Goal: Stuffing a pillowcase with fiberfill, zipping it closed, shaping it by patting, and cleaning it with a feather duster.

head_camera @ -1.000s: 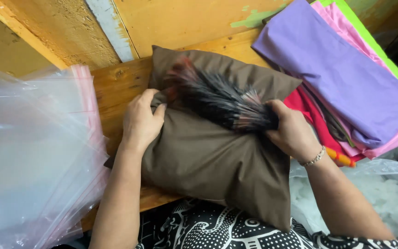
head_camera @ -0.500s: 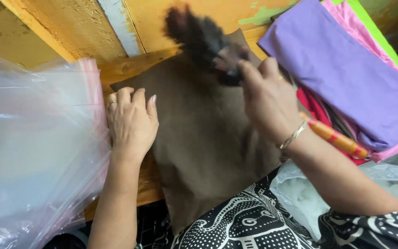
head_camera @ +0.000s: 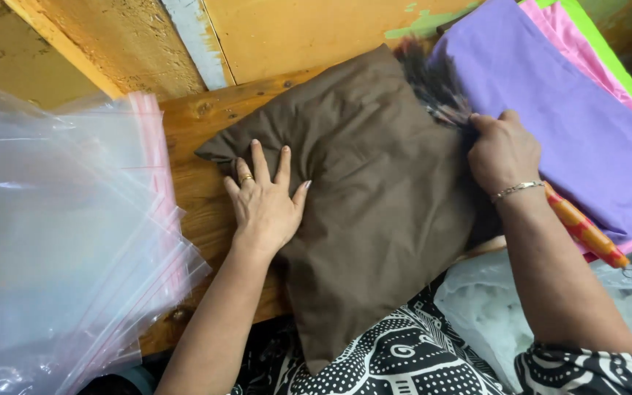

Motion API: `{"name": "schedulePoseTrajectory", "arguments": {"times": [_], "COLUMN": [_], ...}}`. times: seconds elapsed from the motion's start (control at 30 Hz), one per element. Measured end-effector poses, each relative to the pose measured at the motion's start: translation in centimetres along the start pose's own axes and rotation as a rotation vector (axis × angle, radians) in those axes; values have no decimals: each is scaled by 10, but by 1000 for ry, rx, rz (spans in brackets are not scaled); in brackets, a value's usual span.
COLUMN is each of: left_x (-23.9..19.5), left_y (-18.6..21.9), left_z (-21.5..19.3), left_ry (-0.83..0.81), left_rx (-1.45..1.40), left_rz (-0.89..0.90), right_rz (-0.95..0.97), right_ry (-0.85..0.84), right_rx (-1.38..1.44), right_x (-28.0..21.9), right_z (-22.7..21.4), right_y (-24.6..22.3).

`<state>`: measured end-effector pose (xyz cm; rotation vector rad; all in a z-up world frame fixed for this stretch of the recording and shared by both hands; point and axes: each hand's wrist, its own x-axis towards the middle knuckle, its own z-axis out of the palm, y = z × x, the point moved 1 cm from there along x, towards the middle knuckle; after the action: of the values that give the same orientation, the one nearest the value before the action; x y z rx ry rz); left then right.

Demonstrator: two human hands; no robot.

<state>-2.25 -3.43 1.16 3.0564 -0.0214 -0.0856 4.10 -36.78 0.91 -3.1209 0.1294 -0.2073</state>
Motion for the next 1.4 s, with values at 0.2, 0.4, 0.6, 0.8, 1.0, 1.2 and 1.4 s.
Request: {"name": "schedulePoseTrajectory", "arguments": {"times": [0.2,0.4,0.6,0.8,1.0,1.2,1.4], "left_x": [-2,-12,5,13,-8,-9,39], "left_y": [29,17,-4,-14,-33,-31,-28], "left_z": [20,8,9,-1,-13,-37,-5], "left_ry": [146,82,667,286,-124,525,168], "left_rx": [-6,40,-90,-244,-240,-252,-398], "left_rz": [45,-9,71,-13,-118,41,-46], "right_rz": [-287,-422,-98,-426,-259,-124,100], "right_ry": [383,60,81,85,54,206,-227], "right_rx": [167,79,71,193,-53,256,162], "right_x": [-78,-31,12,-85,-12,-22,-60], "right_z": [-66,-13,-20,-59,-13,-57,-49], "right_y": [-99,-84,-35,-116,-30,8,-13]}}
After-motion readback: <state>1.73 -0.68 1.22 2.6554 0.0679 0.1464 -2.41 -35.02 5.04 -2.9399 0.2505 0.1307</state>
